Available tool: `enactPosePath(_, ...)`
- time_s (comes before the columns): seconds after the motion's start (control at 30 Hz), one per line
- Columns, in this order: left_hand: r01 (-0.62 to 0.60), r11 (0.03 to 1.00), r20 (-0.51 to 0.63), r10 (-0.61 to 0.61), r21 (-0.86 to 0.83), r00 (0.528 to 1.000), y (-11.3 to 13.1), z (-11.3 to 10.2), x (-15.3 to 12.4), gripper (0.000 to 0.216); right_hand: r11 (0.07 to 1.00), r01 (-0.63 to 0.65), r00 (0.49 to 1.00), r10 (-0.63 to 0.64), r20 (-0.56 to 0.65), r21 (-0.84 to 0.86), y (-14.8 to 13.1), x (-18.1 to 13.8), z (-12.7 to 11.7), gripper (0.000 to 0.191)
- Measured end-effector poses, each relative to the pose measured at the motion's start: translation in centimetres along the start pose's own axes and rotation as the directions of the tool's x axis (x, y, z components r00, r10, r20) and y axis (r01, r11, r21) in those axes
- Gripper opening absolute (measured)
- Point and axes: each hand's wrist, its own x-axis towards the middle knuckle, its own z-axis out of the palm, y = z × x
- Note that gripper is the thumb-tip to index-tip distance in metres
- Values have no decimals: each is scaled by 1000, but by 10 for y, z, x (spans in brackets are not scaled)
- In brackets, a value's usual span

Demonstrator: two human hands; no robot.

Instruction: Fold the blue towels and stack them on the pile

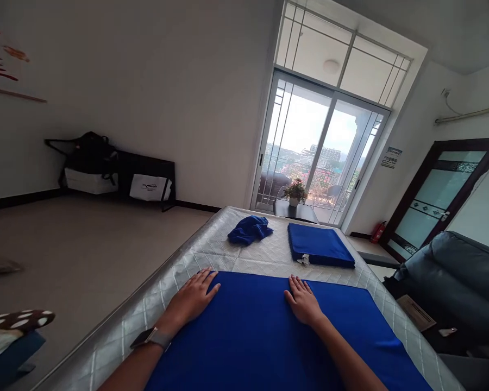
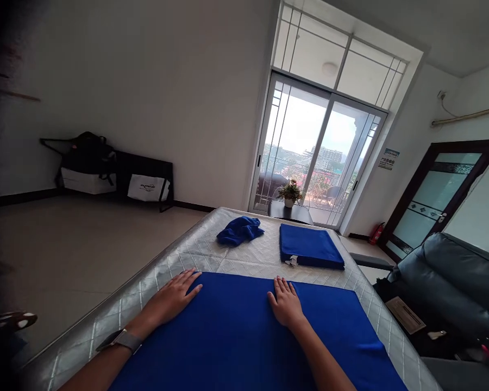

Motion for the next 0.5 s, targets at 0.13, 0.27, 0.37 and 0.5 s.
enactPosePath(0.13,-4,1000,3,4,17,1000,-2,4,2,64,998,-53,998,53,15,-21,77,-26,-14,74)
enactPosePath(0.27,-6,1000,6,6,8,1000,-4,6,2,65,985,-164,986,161,-49,-54,155,-57,-25,71)
enactPosePath(0.37,-18,1000,21,18,19,1000,-5,5,2,66,954,-293,949,280,-147,-70,195,-80,-32,68)
enactPosePath(0.5,-17,999,23,16,44,1000,-4,4,3,65,908,-416,883,393,-256,-41,207,-107,-42,60)
